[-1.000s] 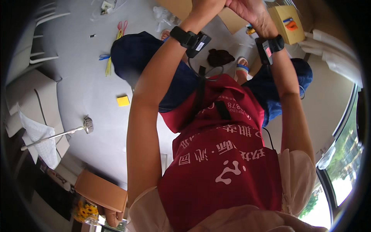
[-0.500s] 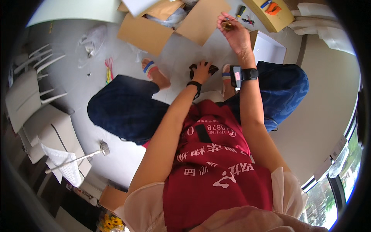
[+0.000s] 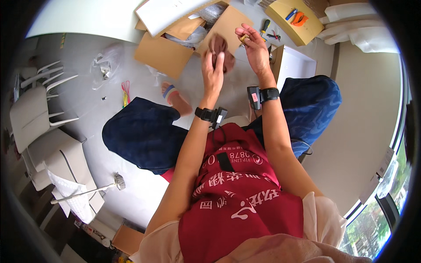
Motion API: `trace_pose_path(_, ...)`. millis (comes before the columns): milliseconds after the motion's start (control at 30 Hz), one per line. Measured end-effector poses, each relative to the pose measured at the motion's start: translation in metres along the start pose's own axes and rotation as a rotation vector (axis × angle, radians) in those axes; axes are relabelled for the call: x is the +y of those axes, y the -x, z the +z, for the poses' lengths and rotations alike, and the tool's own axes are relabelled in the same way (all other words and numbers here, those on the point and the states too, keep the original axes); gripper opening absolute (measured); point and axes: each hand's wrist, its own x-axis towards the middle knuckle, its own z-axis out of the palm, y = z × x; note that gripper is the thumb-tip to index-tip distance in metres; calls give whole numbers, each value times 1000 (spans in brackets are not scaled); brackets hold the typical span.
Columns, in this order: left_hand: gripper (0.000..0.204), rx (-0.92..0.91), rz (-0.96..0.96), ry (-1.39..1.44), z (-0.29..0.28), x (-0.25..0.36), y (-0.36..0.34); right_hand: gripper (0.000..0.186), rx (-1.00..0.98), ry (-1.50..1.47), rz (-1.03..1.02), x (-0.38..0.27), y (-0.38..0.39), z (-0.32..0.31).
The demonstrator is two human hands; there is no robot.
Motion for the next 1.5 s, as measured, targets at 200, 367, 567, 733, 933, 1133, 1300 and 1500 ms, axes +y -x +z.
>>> trace_pose_path(200,29,151,363,-209,22,44,-39,44,-132,156,130,22,31,44)
trace_pose_path(367,26,58,97,-41,0,28,-64,47,-238,81,16,16,43,54)
trace_pose_path(567,22,191,178,-4,-21,54,-50,29,-77,-68,175,30,48,55)
trace_pose_path(733,29,166,385,-262,3,61,23,25,45,-220,248,42,58,55)
trace_pose_path(933,35,21,494,-334,-23,56,38,39,-139,-619,274,28,44,45)
trace_pose_path(1133,29,309,404,-315,-52,77,13,34,-32,-487,289,34,54,63)
trace_pose_path(1300,33,77,601,-592,-33,82,19,33,-16,-606,352,34,63,69)
trace_pose_path(1500,24,-55,330,-523,-56,76,18,33,-62,-308,285,30,67,78)
